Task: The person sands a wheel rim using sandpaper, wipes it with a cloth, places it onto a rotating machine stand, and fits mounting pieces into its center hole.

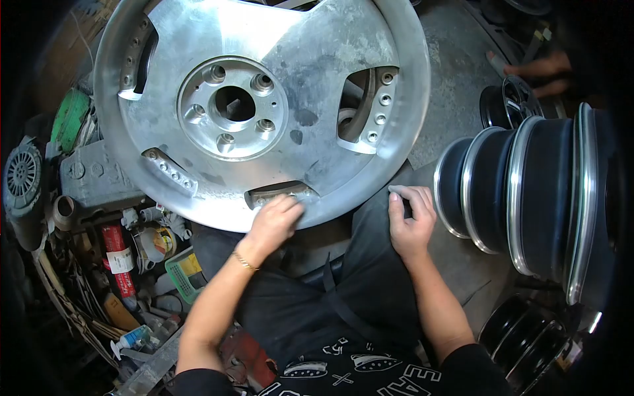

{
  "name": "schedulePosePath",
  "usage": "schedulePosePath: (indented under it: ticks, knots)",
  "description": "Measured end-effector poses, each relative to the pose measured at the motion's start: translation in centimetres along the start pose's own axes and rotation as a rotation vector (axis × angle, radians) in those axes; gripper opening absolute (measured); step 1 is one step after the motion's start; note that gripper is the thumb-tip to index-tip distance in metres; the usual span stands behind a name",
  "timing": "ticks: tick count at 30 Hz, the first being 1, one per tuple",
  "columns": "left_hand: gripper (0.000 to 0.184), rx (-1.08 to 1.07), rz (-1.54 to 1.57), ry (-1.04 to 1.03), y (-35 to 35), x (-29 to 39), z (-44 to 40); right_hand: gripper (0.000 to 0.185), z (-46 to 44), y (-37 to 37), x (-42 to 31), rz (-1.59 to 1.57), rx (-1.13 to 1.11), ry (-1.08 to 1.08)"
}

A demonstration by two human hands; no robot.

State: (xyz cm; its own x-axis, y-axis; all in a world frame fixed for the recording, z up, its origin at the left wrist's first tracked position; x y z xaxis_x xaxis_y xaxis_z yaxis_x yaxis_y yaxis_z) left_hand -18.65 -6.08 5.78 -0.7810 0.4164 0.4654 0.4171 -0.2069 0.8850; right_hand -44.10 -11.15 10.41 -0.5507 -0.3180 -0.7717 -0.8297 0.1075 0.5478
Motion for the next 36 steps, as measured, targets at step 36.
schedulePosePath:
  ticks: [36]
  knots:
    - [0.027, 0.040, -0.072, 0.033, -0.8, 2.0, -2.4, 0.008, -0.1, 0.5, 0.5, -0.016, 0.013, -0.004]
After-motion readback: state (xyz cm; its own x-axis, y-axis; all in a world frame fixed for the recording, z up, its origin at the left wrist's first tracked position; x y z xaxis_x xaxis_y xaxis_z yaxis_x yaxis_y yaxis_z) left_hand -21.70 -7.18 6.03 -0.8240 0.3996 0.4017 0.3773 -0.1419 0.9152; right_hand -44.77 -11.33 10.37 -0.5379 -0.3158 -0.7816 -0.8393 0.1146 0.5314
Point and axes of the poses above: each hand's wrist, its own z-axis away from the middle knuckle, its own y-axis out of the back of the hand, x = y × z, the point moved 5 cm from there along -z, towards the middle knuckle, and after that the axes turned 4 degrees about -x, right-handed, at the moved point
